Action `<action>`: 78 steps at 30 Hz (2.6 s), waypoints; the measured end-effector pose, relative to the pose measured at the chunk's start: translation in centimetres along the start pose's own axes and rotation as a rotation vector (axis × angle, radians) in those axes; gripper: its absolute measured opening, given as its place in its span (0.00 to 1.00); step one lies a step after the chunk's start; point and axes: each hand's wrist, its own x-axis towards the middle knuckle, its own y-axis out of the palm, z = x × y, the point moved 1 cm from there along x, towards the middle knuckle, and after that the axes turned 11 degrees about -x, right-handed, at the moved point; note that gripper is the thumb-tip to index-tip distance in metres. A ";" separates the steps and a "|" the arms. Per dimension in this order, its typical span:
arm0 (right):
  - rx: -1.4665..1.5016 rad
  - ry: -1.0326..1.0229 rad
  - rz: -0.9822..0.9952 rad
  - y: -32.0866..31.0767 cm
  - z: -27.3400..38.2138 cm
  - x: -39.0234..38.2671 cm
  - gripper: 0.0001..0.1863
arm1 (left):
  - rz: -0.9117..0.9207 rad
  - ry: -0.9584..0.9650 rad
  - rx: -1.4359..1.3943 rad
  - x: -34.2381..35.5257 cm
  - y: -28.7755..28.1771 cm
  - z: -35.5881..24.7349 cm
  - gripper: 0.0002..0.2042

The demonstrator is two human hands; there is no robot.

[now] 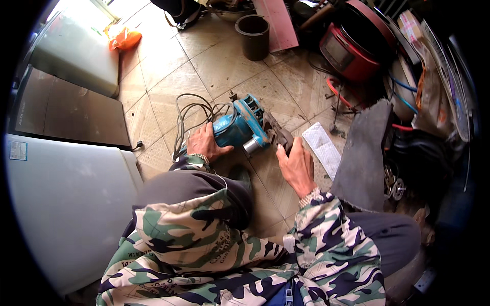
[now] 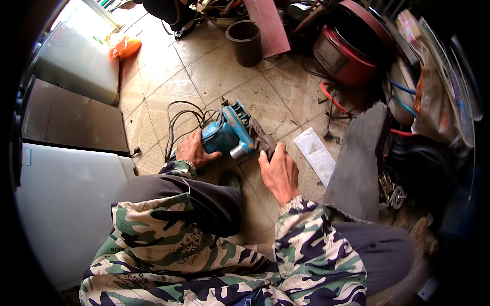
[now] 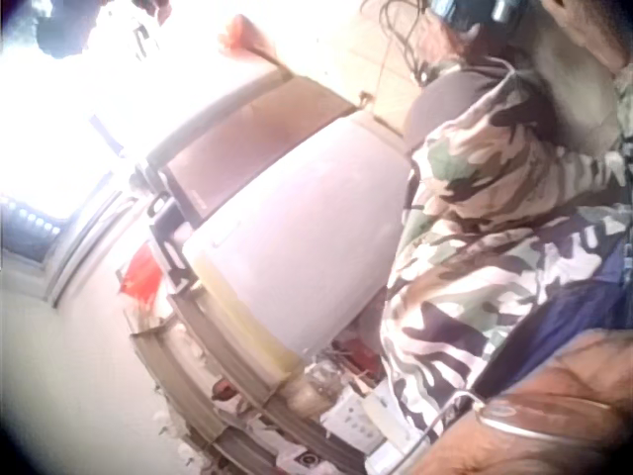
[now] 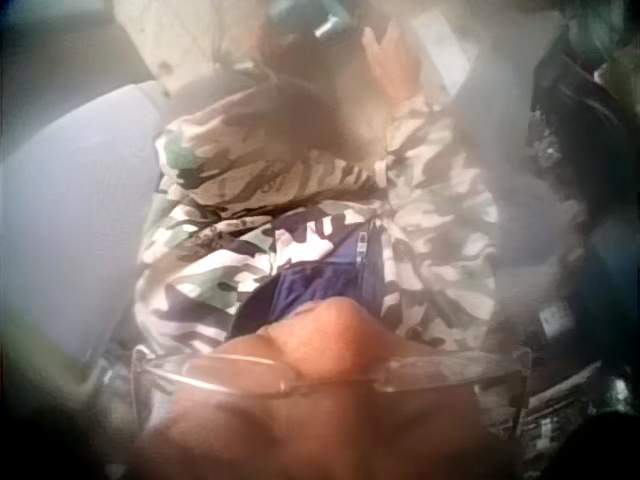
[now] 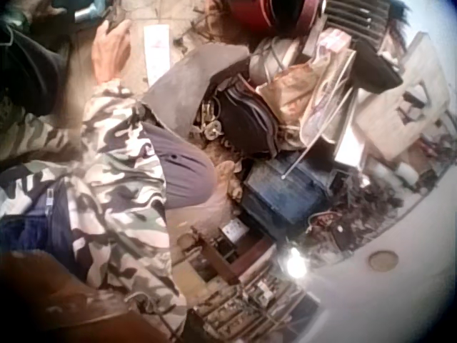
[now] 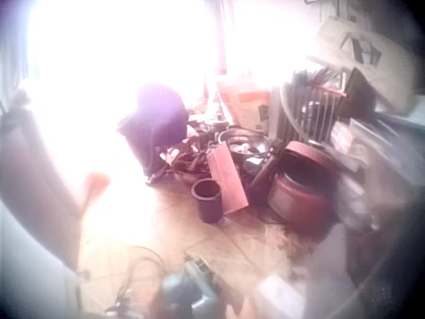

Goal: The person sits on the floor and uses a pipe wrench to tighten a component on a blue electric motor. They rotate the motor to access different sides and continue tightening the part. The person then sets the motor aside and picks up the wrench to inspect it.

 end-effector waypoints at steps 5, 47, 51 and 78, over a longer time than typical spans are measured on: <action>0.046 -0.025 -0.002 -0.1 -1.1 0.3 0.22 | 0.011 0.034 0.002 0.5 0.7 -0.3 0.46; 0.770 0.082 0.171 -0.8 0.9 -0.5 0.28 | 0.236 0.210 -1.533 5.3 0.0 -10.5 0.16; 0.576 0.056 0.502 -0.6 -0.2 -0.2 0.17 | 0.249 0.212 -1.504 5.3 0.7 -9.2 0.16; -0.423 -0.194 0.292 3.9 0.1 -3.7 0.12 | -0.030 0.554 -0.699 1.2 2.6 -3.7 0.35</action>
